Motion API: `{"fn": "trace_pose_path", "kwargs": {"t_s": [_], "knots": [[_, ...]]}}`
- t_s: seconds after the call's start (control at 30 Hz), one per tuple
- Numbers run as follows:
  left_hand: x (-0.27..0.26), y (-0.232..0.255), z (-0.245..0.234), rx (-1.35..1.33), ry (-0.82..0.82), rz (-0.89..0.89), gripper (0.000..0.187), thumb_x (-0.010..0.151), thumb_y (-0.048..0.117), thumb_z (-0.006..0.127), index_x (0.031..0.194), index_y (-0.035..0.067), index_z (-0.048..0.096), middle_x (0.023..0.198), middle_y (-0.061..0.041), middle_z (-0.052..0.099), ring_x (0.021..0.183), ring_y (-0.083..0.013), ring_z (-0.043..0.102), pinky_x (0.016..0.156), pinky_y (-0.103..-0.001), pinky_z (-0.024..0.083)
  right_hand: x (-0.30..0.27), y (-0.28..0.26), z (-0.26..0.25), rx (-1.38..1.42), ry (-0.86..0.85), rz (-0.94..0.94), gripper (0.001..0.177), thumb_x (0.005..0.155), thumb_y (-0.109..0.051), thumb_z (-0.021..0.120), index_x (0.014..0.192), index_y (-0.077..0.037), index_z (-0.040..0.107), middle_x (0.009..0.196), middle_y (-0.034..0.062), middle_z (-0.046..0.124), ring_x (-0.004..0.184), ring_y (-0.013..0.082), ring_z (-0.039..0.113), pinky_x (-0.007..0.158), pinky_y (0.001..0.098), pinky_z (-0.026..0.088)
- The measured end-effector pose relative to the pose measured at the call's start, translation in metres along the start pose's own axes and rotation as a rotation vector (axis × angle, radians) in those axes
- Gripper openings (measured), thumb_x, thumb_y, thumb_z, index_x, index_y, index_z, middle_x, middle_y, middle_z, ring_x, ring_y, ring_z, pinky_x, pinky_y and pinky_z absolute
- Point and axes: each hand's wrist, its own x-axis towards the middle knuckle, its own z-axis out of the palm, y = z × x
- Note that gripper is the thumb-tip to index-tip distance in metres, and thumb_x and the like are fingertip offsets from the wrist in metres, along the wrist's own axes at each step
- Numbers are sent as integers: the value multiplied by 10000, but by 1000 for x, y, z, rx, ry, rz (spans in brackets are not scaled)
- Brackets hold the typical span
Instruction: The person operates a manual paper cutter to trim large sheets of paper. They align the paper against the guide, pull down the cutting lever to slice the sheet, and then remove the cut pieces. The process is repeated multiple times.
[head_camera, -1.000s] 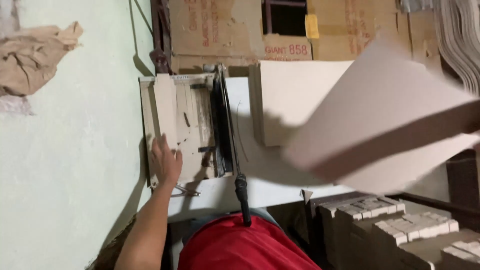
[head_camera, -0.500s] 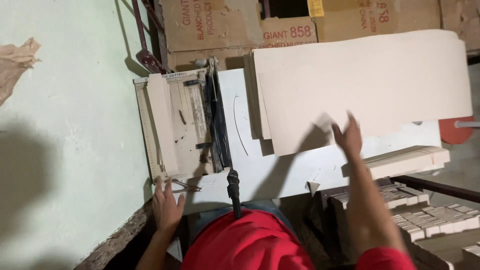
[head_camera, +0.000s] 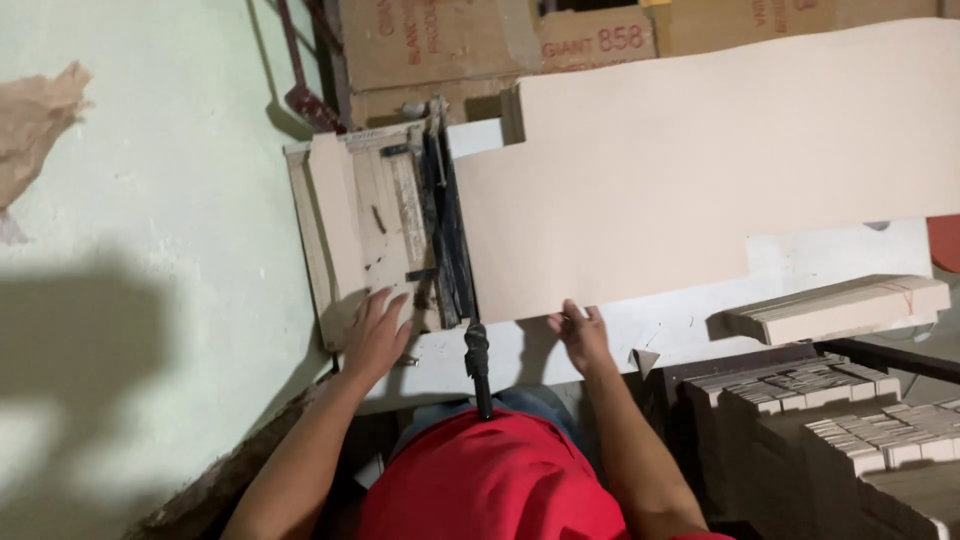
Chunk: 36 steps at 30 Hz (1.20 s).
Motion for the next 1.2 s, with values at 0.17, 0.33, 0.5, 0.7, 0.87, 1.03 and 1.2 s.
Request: {"fn": "trace_pose_path", "kwargs": {"t_s": [0.17, 0.33, 0.5, 0.7, 0.87, 1.03, 1.2], "knots": [[23, 8, 7, -26, -107, 39, 468, 1019, 314, 528, 1468, 190, 481, 1492, -117, 419, 1418, -323, 408, 1115, -498, 433, -22, 9, 47, -7, -16, 68, 271, 974, -146, 736, 1153, -113, 535, 890, 57, 648, 821, 224, 740, 871, 427, 668], [52, 18, 6, -51, -165, 10, 498, 1022, 335, 525, 1499, 213, 451, 1527, -110, 389, 1429, -332, 380, 1130, -537, 365, 0, 20, 61, -106, -34, 34, 241, 982, -162, 730, 1148, -91, 571, 923, 82, 684, 869, 241, 759, 873, 449, 678], [91, 37, 0, -62, -199, -35, 579, 1010, 304, 562, 1546, 206, 368, 1558, -144, 325, 1475, -359, 289, 1155, -561, 328, -6, 17, 71, -170, -9, 14, 253, 999, -179, 703, 1162, -56, 554, 932, 77, 674, 903, 236, 753, 894, 437, 666], [125, 56, -1, -157, -144, -75, 692, 994, 254, 634, 1592, 159, 299, 1602, -240, 249, 1519, -434, 173, 1196, -594, 216, -13, 24, 78, -317, 26, -162, 206, 1036, -213, 661, 1151, -53, 602, 906, 64, 695, 885, 205, 739, 893, 422, 651], [135, 52, 5, -192, -127, -102, 717, 978, 217, 662, 1591, 146, 296, 1602, -258, 266, 1523, -437, 164, 1198, -592, 203, -11, 35, 75, -401, 35, -246, 208, 1053, -231, 645, 1186, -73, 624, 955, 84, 738, 916, 206, 745, 886, 419, 639], [142, 40, 11, -238, -164, -175, 706, 1012, 248, 594, 1617, 189, 233, 1630, -211, 221, 1522, -407, 181, 1201, -583, 232, -30, 23, 68, -350, 19, -211, 251, 1048, -218, 647, 1195, -19, 606, 905, 88, 675, 870, 240, 740, 851, 440, 642], [132, 38, 2, -276, -204, -212, 731, 1009, 254, 592, 1625, 201, 202, 1648, -205, 187, 1531, -413, 161, 1204, -603, 234, -18, 41, 59, -352, 12, -208, 229, 1050, -222, 650, 1170, -30, 617, 900, 103, 684, 851, 230, 720, 848, 460, 638]]}}
